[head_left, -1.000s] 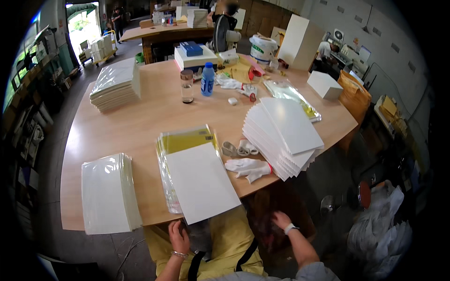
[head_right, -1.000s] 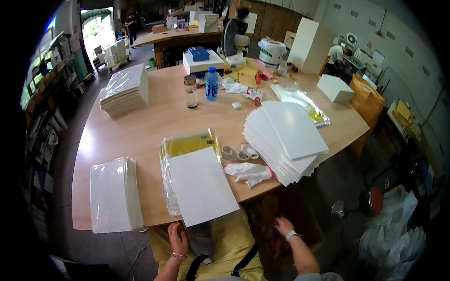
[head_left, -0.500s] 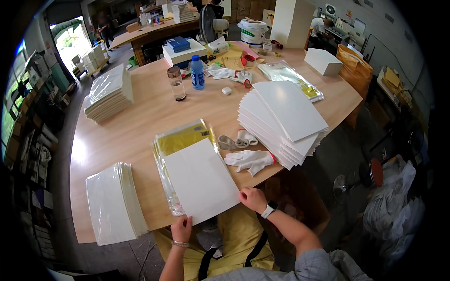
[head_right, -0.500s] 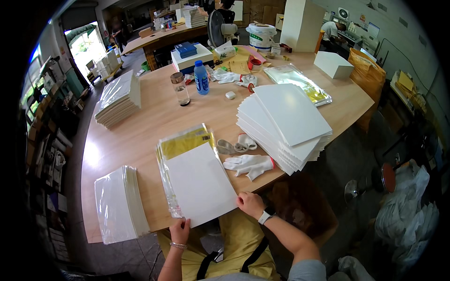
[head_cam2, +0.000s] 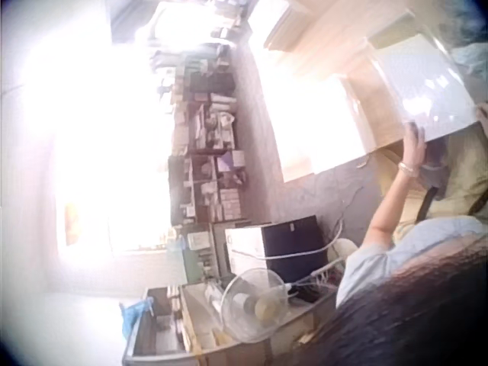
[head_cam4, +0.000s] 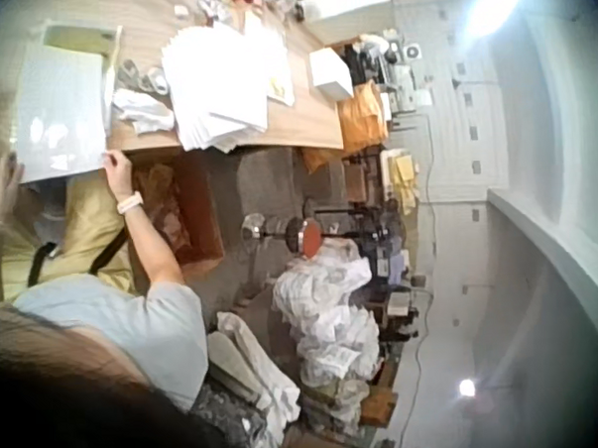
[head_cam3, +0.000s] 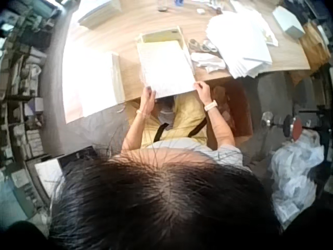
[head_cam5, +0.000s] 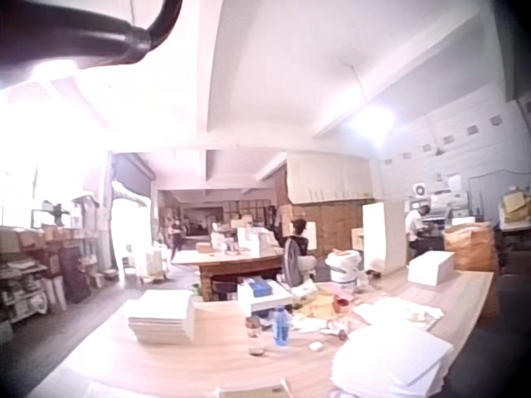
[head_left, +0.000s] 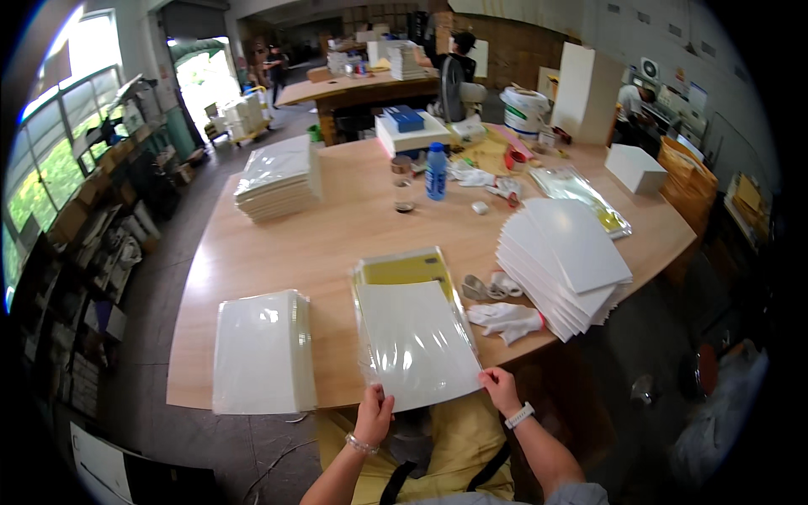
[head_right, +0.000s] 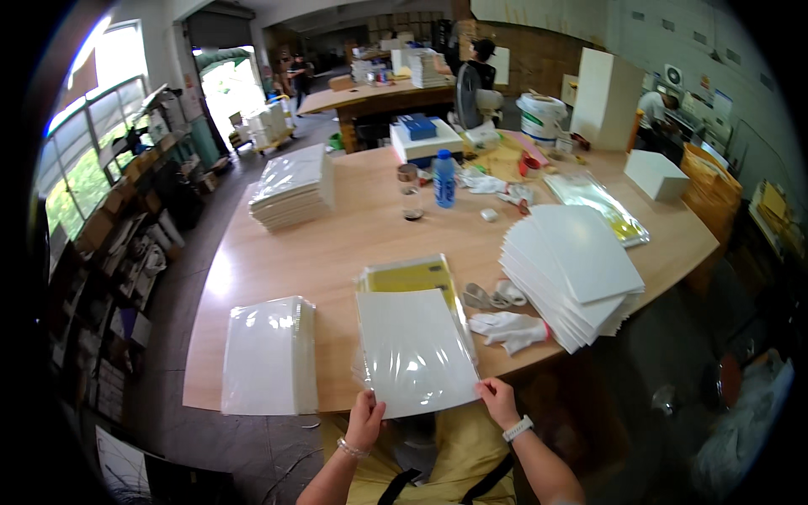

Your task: The person repeatedly picks up a white sheet of paper and inserts it into a clear plastic sleeve, then places the completed unit onto a growing stack on the table. The person handles the paper and sleeves by hand throughout the process.

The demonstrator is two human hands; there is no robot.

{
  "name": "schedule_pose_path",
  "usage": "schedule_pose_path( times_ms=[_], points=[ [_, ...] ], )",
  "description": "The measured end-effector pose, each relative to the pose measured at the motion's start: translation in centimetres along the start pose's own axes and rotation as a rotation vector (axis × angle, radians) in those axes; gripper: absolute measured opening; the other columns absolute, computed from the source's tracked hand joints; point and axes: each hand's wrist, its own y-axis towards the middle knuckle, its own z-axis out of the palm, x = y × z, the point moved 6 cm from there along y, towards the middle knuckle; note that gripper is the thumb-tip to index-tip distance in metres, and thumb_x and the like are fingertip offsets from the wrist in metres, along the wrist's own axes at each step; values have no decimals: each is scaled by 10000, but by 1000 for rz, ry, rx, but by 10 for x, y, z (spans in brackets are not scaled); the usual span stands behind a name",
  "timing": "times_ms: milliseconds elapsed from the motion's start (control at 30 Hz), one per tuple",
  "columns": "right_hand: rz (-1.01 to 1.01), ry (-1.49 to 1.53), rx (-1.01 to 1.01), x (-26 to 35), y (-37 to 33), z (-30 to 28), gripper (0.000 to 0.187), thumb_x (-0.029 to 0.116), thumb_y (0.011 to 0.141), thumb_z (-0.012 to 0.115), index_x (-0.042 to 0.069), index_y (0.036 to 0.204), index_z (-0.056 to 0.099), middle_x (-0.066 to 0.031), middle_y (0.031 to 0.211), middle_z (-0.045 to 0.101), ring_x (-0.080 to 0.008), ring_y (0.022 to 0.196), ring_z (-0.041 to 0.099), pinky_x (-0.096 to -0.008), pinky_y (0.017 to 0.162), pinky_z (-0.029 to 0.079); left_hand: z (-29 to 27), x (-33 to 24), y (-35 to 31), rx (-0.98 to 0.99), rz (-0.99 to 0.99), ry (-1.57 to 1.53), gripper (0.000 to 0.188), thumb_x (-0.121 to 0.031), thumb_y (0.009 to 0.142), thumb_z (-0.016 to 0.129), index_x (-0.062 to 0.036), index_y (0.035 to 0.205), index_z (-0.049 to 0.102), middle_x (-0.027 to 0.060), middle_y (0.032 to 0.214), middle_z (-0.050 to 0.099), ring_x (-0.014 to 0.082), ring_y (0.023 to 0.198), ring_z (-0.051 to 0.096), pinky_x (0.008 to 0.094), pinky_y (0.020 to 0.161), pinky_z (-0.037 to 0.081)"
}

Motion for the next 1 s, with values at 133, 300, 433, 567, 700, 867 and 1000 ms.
schedule_pose_path(
  times_ms=[133, 300, 433, 567, 700, 867, 1000],
  points=[
    [-80, 51, -15, 36, -14, 48, 150, 129, 802, 568, -8, 741, 558, -7, 596, 528, -73, 523, 489, -208, 488, 399, -68, -9, -15, -155, -130, -206, 507, -89, 799, 557, 47, 1169, 237, 62, 692, 549, 119, 504, 544, 190, 399, 413],
    [-427, -209, -101, 67, -23, 52, 131, 114, 776, 585, -1, 729, 543, -74, 613, 513, -163, 512, 489, -248, 477, 386, -76, 41, -15, -172, -265, -305, 388, -101, 786, 586, 37, 1064, 352, 53, 704, 560, 112, 531, 560, 187, 382, 400],
    [-373, -172, -83, 59, -39, 46, 132, 119, 770, 594, 0, 736, 546, -77, 628, 519, -167, 514, 489, -256, 482, 390, -68, 26, -30, -116, -215, -262, 301, -77, 788, 576, 32, 1026, 428, 56, 752, 572, 92, 593, 550, 195, 465, 429],
    [-318, -39, -9, 59, -45, 82, 133, 123, 765, 603, -3, 749, 561, -82, 647, 549, -160, 551, 517, -257, 513, 414, -115, 3, -44, -147, 20, -74, 259, -35, 791, 545, 4, 1033, 462, 10, 741, 519, 54, 607, 487, 192, 527, 418],
    [-283, 96, 382, 108, -33, 208, 187, 195, 794, 575, 9, 775, 586, -77, 609, 542, -127, 550, 496, -269, 519, 401, -246, -25, -60, -492, 85, -23, 194, -20, 768, 492, -6, 961, 498, 9, 735, 500, 42, 574, 413, 189, 500, 366],
    [-347, -102, 626, 126, -45, 332, 311, 323, 791, 544, 33, 686, 586, -90, 576, 557, -190, 529, 540, -309, 510, 413, -361, 37, -62, -718, 97, 485, 253, -12, 744, 387, -1, 983, 469, 136, 931, 545, 155, 716, 491, 277, 632, 410],
    [-358, -206, 630, 125, -43, 340, 379, 380, 786, 523, 46, 610, 560, -94, 553, 554, -250, 533, 544, -341, 511, 411, -368, 80, -51, -674, -91, 581, 393, -21, 752, 357, 2, 1143, 391, 214, 1108, 495, 310, 957, 508, 382, 829, 380]
  ],
)
